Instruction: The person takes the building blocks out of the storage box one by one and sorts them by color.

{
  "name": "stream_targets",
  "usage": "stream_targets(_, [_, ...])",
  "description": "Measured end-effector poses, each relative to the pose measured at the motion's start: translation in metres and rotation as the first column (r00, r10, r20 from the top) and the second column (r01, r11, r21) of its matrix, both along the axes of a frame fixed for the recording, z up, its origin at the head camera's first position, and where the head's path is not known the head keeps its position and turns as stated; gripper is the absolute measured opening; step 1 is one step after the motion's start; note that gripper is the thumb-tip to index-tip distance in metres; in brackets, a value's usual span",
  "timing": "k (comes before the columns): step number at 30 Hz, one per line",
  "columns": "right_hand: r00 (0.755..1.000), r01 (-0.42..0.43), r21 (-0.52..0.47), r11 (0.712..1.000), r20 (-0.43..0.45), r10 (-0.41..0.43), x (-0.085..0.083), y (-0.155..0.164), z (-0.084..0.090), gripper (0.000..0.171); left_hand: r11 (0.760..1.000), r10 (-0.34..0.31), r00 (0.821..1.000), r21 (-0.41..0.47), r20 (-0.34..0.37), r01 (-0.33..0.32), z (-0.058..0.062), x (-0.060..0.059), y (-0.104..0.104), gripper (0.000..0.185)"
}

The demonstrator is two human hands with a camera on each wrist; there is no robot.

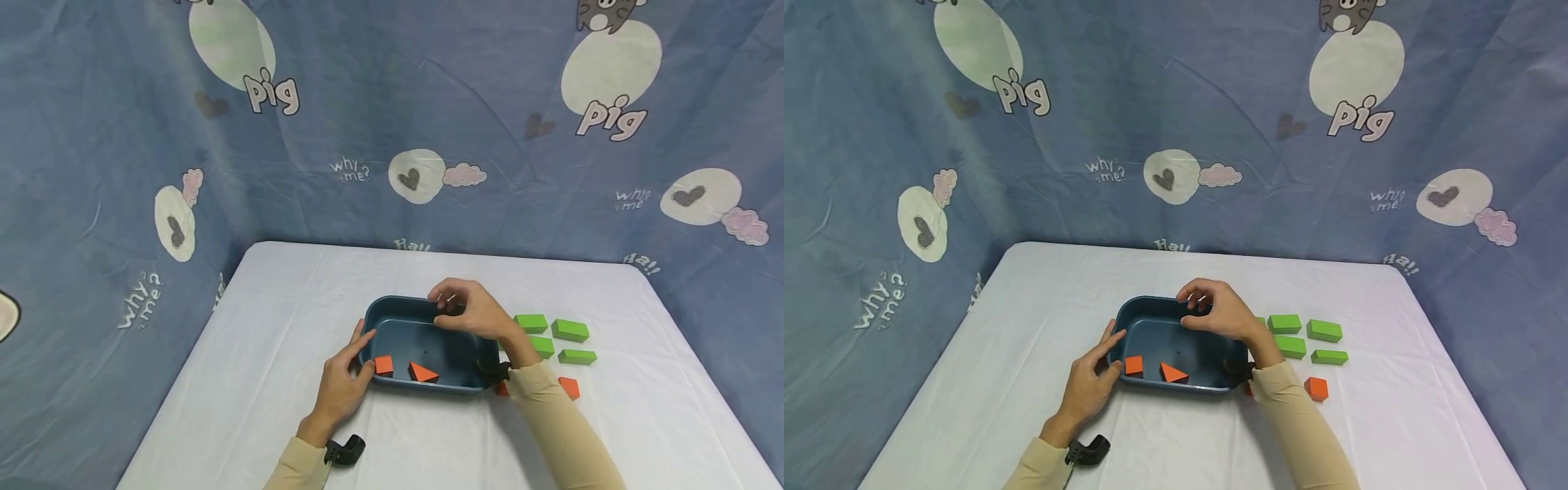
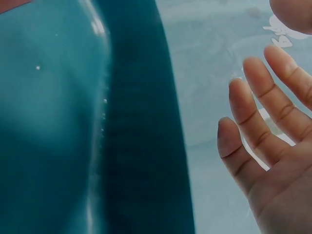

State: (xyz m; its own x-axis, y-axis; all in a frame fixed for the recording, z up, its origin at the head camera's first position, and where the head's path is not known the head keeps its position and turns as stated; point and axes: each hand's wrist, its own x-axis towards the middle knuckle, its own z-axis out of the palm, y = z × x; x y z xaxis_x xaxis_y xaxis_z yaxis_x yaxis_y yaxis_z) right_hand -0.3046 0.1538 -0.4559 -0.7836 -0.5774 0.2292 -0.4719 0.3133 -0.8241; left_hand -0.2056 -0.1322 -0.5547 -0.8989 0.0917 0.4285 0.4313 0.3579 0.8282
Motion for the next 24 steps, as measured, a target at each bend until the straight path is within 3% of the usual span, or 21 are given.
stream_targets(9, [0.996,-0.084,0.033,0.996,0.016,0.083,-0.001,-0.013,-0.013,0.035,1.000,0.002,1.000,-0.002,0.001,-0.002,0.000,0.000,0.000,0.059])
stream_targets(17, [0.992,-0.112,0.064,0.992,0.072,0.108,0.000,-0.023,-0.023,0.038,1.000,-0.005,1.000,-0.015,-0.004,0.005,-0.002,-0.001,0.000,0.059])
stream_targets(24, [0.971,-0.212,0.176,0.961,0.153,0.186,-0.001,-0.027,-0.029,0.041,1.000,0.007,1.000,-0.023,0.020,-0.006,-0.003,-0.002,-0.001,0.058])
